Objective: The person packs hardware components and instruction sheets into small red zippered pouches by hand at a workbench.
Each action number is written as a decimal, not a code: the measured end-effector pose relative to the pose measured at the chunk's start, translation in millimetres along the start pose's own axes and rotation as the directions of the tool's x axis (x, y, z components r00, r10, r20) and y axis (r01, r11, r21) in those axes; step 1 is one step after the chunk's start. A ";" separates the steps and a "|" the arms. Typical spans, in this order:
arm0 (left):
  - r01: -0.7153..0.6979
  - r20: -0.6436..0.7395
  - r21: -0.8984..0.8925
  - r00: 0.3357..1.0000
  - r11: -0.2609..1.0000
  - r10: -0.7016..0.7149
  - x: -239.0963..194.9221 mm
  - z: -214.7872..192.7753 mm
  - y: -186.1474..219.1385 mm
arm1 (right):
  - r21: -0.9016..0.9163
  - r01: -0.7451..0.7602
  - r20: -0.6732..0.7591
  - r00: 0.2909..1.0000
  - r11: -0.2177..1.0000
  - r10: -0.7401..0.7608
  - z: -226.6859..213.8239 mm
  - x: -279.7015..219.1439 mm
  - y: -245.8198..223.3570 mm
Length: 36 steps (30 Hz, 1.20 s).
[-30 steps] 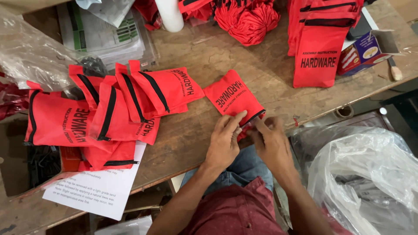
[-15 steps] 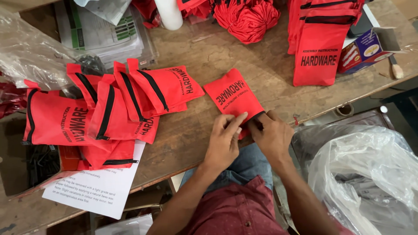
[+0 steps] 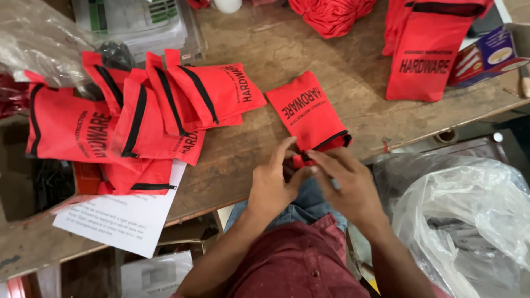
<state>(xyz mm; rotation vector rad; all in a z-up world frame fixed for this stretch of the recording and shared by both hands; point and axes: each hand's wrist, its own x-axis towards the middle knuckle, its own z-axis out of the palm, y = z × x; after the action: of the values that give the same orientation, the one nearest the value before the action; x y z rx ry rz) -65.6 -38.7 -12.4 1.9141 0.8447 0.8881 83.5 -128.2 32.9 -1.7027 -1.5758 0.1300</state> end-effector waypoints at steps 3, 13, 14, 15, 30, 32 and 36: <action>0.101 0.049 -0.151 0.994 0.983 -0.095 1.5 1.5 -8.8 | -0.155 -0.011 0.190 0.981 0.988 0.041 12.4 13.1 -2.1; 0.068 -0.011 -0.175 0.997 0.982 -0.071 3.9 -1.3 -4.4 | 0.050 -0.158 0.182 0.972 0.986 0.146 18.0 8.7 15.8; 0.071 -0.014 -0.176 0.997 0.982 -0.074 4.0 -1.2 -4.8 | 0.051 -0.157 0.186 0.972 0.986 0.145 19.8 6.1 14.0; 0.111 0.014 -0.190 0.994 0.976 -0.110 4.1 -1.0 -5.3 | 0.040 -0.125 0.108 0.987 0.991 0.120 21.5 3.4 12.2; 0.121 -0.142 -0.309 0.975 0.943 -0.172 1.1 -0.2 -20.9 | -0.186 -0.086 -0.134 0.989 0.979 0.062 -16.0 14.9 29.4; 0.110 -0.163 -0.341 0.971 0.934 -0.174 -4.7 -1.1 -26.3 | -0.279 0.059 -0.062 0.995 0.959 -0.079 -13.4 20.1 6.8; 0.048 -0.006 -0.650 0.998 0.758 -0.068 -11.4 -3.5 -38.0 | -0.368 0.210 0.071 0.978 0.906 -0.197 7.8 25.7 6.6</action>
<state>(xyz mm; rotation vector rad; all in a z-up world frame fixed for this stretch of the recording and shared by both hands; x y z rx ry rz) -82.6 -30.6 -47.4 1.2531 0.5043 1.0098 90.1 -101.3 34.6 -1.8088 -1.8829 -0.2686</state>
